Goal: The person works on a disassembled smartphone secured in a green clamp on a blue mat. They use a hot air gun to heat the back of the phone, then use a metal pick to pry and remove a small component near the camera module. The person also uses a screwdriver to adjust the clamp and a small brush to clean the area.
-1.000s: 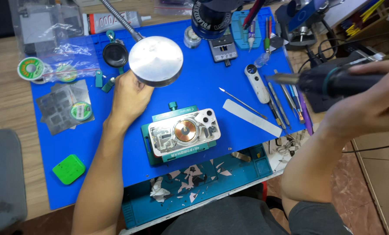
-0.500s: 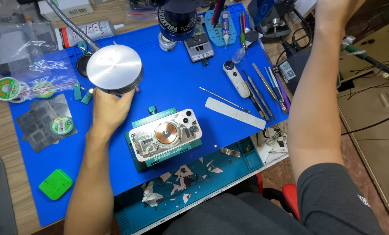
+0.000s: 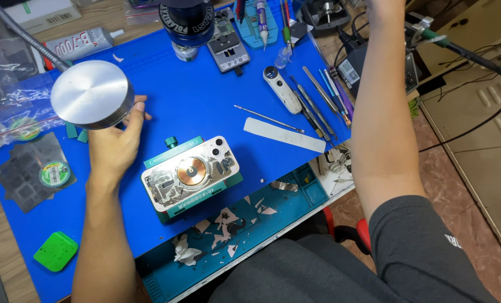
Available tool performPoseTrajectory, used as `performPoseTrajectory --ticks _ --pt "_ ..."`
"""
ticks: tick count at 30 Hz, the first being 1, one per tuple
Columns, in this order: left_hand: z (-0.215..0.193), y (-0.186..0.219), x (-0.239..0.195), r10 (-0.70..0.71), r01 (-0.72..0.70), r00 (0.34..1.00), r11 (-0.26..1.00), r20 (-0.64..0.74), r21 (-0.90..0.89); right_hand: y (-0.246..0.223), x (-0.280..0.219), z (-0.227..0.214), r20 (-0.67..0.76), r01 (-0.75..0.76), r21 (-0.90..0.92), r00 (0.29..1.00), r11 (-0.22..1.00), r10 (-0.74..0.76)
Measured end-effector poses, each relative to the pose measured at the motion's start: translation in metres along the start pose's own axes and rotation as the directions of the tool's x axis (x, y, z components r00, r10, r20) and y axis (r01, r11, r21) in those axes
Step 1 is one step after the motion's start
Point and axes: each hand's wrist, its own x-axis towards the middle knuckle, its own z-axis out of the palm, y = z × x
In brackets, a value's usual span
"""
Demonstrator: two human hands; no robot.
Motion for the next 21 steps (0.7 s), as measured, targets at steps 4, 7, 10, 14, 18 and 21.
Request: performPoseTrajectory --ticks 4,7,10,14,18,21 --pt "0.001 0.010 -0.003 -0.057 0.057 0.998 0.998 0.018 0.007 -0.074 -0.050 -0.033 0.075 0.068 -0.066 0.995 0.996 -0.063" --pt "-0.001 0.016 -0.003 -0.058 0.058 0.998 0.998 -0.009 0.008 -0.128 -0.095 -0.063 0.310 -0.052 -0.149 0.946 0.987 0.097" --pt "-0.001 0.021 -0.004 -0.050 0.050 0.999 0.998 -0.018 0.029 -0.127 -0.141 -0.072 0.594 -0.140 -0.255 0.758 0.957 0.269" --pt "0.001 0.018 -0.005 -0.052 0.052 0.998 0.998 -0.020 0.018 -0.095 -0.170 -0.067 0.650 -0.162 -0.333 0.674 0.929 0.350" --pt "0.003 0.021 -0.006 -0.068 0.069 0.997 0.997 -0.028 0.035 -0.077 -0.188 -0.061 0.519 -0.007 -0.308 0.837 0.951 0.174" --pt "0.005 0.020 -0.006 -0.061 0.061 0.998 0.998 -0.027 0.010 -0.075 -0.197 -0.054 0.558 0.003 -0.253 0.817 0.967 0.143"
